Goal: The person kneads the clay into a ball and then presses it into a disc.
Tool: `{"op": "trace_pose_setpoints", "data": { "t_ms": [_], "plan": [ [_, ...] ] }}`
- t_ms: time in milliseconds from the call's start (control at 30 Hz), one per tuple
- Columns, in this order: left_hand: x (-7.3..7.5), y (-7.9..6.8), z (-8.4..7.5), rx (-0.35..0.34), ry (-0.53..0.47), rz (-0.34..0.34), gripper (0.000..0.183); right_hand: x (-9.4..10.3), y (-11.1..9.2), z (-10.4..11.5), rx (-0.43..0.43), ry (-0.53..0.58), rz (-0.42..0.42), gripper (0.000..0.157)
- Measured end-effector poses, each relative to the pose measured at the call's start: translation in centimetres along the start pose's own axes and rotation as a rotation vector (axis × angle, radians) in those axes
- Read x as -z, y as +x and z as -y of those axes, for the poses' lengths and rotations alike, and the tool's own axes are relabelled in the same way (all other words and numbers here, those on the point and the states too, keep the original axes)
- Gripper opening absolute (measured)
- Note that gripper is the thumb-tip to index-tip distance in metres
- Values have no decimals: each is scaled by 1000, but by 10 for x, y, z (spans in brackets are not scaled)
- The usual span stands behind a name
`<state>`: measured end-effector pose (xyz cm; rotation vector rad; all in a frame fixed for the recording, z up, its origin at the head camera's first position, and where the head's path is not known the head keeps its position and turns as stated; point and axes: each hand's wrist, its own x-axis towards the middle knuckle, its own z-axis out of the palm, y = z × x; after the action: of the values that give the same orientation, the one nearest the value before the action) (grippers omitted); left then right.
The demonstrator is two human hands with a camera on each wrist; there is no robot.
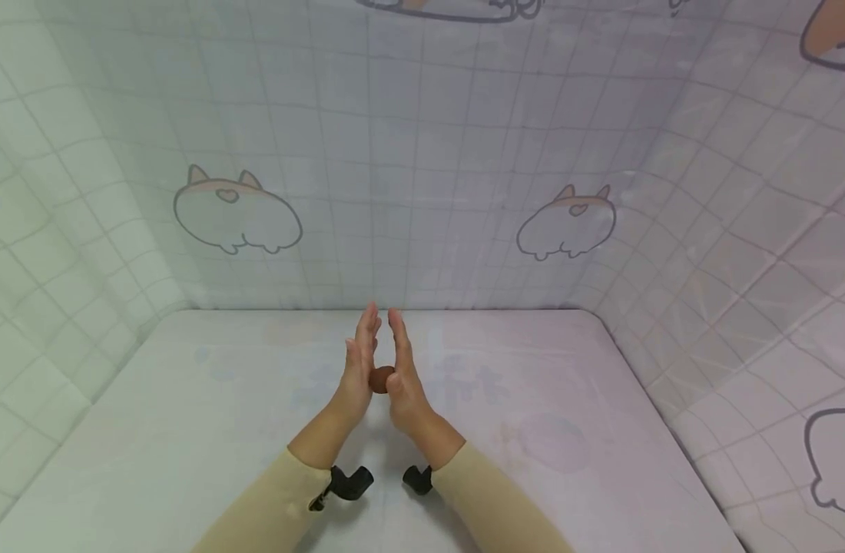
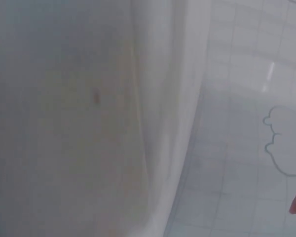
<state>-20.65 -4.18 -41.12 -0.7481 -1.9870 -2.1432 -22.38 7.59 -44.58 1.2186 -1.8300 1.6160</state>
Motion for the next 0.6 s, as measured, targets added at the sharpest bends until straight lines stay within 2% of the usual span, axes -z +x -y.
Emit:
{"op": "trace_pose_setpoints", "data": {
  "t_ms": [133, 267, 467, 600],
  "plan": [
    [4, 7, -1, 26, 6, -54, 91, -6, -1, 8, 64, 5, 24, 87],
    [6, 9, 0, 57, 25, -77, 90, -8, 2, 16, 105, 12, 32, 82],
    [4, 0, 12, 167, 49, -11, 86, -4, 6, 22, 114, 20, -14, 84],
    [0, -9, 19, 179, 58, 29, 85, 0, 12, 24, 95, 10, -45, 82]
  ]
}}
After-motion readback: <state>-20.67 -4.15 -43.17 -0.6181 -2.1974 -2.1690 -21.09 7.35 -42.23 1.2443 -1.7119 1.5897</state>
